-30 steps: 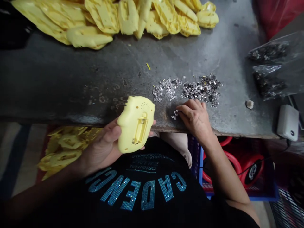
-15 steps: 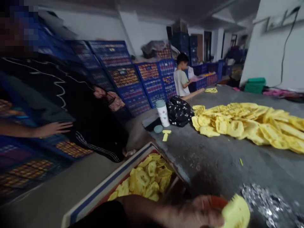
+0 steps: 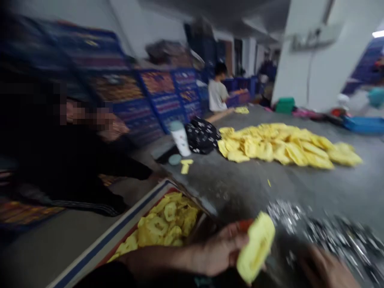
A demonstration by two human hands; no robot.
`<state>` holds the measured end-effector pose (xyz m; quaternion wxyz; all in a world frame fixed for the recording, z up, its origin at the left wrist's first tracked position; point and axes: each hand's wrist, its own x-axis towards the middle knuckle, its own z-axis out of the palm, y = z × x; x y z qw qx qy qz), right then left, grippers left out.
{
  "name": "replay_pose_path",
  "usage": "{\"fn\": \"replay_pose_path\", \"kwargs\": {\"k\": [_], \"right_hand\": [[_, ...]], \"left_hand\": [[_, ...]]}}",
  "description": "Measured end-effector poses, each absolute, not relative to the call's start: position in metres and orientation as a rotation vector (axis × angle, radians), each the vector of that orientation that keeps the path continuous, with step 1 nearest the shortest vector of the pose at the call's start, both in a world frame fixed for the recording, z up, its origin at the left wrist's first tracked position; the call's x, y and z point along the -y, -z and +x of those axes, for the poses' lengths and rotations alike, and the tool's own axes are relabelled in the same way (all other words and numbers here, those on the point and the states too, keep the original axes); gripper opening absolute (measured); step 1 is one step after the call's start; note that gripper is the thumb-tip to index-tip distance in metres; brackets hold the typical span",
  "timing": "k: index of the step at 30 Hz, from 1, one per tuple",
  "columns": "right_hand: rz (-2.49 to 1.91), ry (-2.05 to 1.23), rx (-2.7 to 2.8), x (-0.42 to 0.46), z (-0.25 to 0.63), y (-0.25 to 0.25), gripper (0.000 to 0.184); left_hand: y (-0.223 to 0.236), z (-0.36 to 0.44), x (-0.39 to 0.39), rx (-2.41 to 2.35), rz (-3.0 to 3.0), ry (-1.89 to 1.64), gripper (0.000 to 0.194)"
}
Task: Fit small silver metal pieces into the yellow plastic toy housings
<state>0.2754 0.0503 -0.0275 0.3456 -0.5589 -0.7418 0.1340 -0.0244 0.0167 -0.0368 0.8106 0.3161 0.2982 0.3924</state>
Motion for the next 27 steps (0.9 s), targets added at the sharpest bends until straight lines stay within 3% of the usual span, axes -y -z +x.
{"fn": "replay_pose_path", "kwargs": {"k": [4,8,13,19,27], "right_hand": [[-1.528,-0.493,1.989,-0.009,0.281,-0.002,0.041],[-1.427,-0.951,1.430,0.000,0.268,-0.006,0.028],[-1.164,-1.257,1.075,0.021,0.230,-0.007,0.025],[-1.206,-1.164,1.238,0.030,0.217,-0.017,0.014],[-1.232,-1.137,1.409,0.008,0.241,-0.008,0.014]], "left_hand": [[0.006,-0.033,0.001,-0.570,0.478,-0.712,0.075],[0.001,-0.035,-0.012,-0.569,0.489,-0.553,0.071],[-0.004,-0.025,-0.002,-0.517,0.422,-0.460,0.063],[0.007,-0.022,-0.005,-0.408,0.382,-0.444,0.068],[0.009,-0.021,-0.012,-0.301,0.381,-0.360,0.077]]}}
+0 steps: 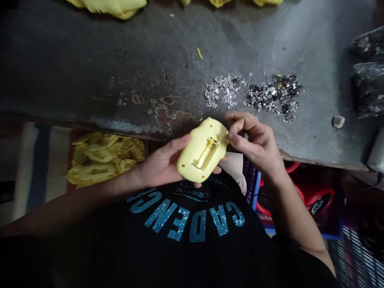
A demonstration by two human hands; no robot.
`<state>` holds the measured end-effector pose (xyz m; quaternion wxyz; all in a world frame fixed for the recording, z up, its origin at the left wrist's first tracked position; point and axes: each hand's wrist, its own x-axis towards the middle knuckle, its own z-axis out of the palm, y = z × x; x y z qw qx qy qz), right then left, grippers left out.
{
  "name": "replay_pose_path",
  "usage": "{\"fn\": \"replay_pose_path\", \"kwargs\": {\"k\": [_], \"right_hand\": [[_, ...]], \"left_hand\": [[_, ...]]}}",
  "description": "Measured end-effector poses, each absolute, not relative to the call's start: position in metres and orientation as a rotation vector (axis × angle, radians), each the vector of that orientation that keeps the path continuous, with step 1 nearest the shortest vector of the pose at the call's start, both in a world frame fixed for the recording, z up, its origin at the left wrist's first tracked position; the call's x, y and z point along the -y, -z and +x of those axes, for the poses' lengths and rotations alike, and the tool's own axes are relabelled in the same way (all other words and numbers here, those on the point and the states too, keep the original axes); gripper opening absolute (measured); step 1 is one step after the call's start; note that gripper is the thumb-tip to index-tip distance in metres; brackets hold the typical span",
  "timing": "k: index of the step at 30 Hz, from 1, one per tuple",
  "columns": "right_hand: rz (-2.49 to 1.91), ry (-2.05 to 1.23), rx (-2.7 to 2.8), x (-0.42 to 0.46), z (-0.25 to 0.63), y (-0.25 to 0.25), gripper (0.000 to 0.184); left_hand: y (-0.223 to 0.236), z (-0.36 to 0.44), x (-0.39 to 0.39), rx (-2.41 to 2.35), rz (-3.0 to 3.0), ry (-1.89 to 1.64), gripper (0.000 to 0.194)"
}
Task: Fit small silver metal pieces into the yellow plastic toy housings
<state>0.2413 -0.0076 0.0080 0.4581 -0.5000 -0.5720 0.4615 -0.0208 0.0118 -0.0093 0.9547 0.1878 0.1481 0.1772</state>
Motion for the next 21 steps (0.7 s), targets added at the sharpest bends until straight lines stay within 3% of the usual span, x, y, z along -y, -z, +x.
{"fn": "replay_pose_path", "kwargs": {"k": [5,11,17,21], "right_hand": [[-1.305,-0.693,1.368,-0.015,0.262,0.027,0.019],[-1.303,-0.560,1.292,-0.003,0.288,0.022,0.014],[-1.640,-0.468,1.844,0.054,0.297,-0.004,0.002],[-1.633,-0.278,2.068,0.069,0.286,0.002,0.012]], "left_hand": [[0.005,-0.017,-0.019,-0.487,0.383,-0.562,0.065],[-0.003,-0.023,-0.022,-0.621,0.446,-0.641,0.065],[-0.005,-0.028,-0.014,-0.650,0.550,-0.665,0.064],[-0.004,-0.024,-0.010,-0.589,0.580,-0.651,0.069]]}}
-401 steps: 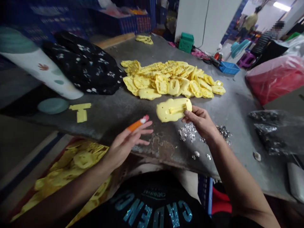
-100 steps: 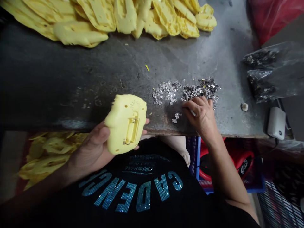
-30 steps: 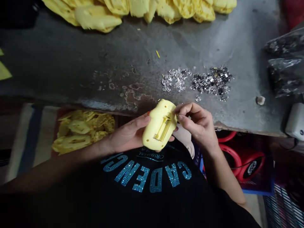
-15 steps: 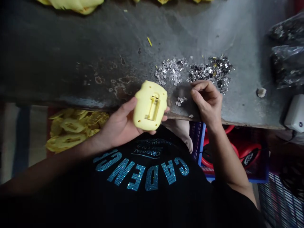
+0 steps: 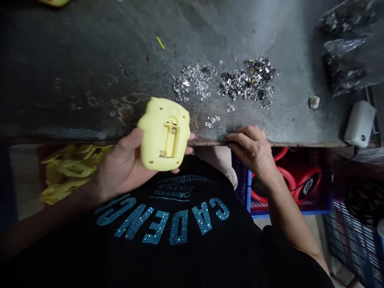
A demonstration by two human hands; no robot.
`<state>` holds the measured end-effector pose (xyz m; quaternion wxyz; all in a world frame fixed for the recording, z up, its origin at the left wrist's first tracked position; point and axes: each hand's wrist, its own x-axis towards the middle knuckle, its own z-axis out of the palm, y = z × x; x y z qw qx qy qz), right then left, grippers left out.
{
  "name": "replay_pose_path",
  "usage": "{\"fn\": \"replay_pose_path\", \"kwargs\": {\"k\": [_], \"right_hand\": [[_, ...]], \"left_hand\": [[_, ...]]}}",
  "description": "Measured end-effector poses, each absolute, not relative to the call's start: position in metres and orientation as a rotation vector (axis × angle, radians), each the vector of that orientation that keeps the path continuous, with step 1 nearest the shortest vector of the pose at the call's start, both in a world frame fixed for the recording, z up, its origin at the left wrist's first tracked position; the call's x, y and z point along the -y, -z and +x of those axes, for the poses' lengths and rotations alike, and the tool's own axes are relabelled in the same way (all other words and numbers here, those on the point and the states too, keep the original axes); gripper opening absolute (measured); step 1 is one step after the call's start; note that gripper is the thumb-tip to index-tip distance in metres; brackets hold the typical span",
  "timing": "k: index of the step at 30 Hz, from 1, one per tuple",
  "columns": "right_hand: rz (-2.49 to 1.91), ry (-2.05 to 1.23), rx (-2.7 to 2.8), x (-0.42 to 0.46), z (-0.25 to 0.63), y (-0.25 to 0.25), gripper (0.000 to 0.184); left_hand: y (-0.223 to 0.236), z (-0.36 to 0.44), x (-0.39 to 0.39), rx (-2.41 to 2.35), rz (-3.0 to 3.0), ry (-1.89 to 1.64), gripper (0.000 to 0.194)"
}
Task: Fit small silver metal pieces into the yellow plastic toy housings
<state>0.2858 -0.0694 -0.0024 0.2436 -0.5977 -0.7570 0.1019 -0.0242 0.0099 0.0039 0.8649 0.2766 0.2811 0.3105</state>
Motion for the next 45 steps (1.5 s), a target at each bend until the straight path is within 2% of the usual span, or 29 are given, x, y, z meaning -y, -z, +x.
{"fn": "replay_pose_path", "kwargs": {"k": [9,14,17,24,35,45], "right_hand": [[-1.441,-0.090,2.228,0.070,0.289,0.016,0.011],[-1.396,-0.604,1.835,0.061,0.260,-0.019,0.010],[-1.298,-0.859,1.833,0.044,0.246,-0.045,0.002],[-1.289,-1.020,1.848,0.020,0.239,-0.054,0.006],[-1.368,-0.896,1.927,0.019,0.234,-0.064,0.010],[-1.498,-0.585,2.022,0.033,0.219,-0.068,0.017]], "left_hand": [[0.001,-0.019,-0.003,-0.489,0.460,-0.456,0.081],[0.003,-0.014,0.001,-0.401,0.404,-0.316,0.080],[0.004,-0.013,0.003,-0.356,0.381,-0.274,0.074],[0.003,-0.012,0.001,-0.301,0.402,-0.233,0.065],[0.004,-0.011,0.005,-0.352,0.425,-0.288,0.067],[0.002,-0.010,0.010,-0.447,0.400,-0.354,0.062]]}}
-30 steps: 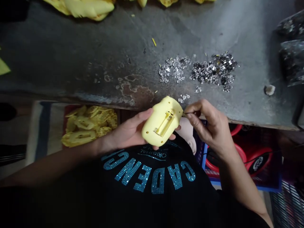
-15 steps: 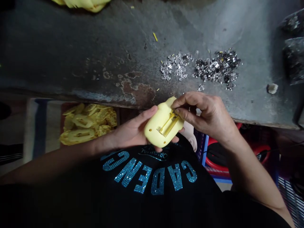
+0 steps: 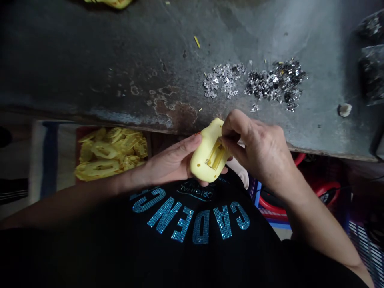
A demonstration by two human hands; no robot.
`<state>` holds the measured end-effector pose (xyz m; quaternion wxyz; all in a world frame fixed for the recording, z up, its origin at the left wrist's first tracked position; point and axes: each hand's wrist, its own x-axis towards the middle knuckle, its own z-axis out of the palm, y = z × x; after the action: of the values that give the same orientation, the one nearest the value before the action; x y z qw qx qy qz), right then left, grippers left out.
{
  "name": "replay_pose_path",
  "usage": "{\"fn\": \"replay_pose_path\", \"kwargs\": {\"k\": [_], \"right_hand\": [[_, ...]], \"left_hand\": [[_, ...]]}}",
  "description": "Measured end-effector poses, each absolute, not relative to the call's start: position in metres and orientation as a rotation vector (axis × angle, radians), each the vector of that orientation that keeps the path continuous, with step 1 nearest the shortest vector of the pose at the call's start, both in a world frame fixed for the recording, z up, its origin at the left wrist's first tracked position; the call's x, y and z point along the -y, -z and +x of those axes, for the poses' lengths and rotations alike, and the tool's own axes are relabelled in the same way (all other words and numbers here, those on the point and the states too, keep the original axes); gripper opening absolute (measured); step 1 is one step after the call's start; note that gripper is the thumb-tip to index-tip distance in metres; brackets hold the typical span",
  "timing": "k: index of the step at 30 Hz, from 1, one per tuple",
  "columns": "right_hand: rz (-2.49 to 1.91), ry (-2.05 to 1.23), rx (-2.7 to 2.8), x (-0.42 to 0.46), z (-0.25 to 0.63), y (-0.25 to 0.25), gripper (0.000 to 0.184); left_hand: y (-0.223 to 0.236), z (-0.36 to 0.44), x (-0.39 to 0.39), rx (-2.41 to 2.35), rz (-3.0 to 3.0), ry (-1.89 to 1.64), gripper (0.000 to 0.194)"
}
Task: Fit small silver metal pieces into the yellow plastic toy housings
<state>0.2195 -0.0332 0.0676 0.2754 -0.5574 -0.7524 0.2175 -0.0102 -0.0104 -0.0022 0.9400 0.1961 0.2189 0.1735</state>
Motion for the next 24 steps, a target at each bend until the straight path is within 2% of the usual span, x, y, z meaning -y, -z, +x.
{"fn": "replay_pose_path", "kwargs": {"k": [3,6,12,17,20,24], "right_hand": [[-1.532,-0.496,1.978,0.045,0.217,-0.062,0.018],[-1.569,-0.428,1.860,0.055,0.217,-0.055,0.016],[-1.403,-0.439,1.919,0.054,0.225,-0.050,0.021],[-1.369,-0.720,1.939,0.038,0.226,-0.058,0.049],[-1.334,-0.760,1.921,0.040,0.220,-0.060,0.053],[-1.236,-0.657,1.834,0.058,0.206,-0.050,0.054]], "left_hand": [[0.005,-0.011,0.010,-0.429,0.384,-0.348,0.063],[0.007,-0.012,0.007,-0.393,0.377,-0.327,0.073],[0.003,-0.013,0.005,-0.355,0.420,-0.353,0.082],[-0.007,-0.017,0.016,-0.503,0.686,-0.546,0.078],[-0.013,-0.025,0.023,-0.548,0.853,-0.616,0.072],[-0.016,-0.040,0.031,-0.551,1.194,-0.691,0.068]]}}
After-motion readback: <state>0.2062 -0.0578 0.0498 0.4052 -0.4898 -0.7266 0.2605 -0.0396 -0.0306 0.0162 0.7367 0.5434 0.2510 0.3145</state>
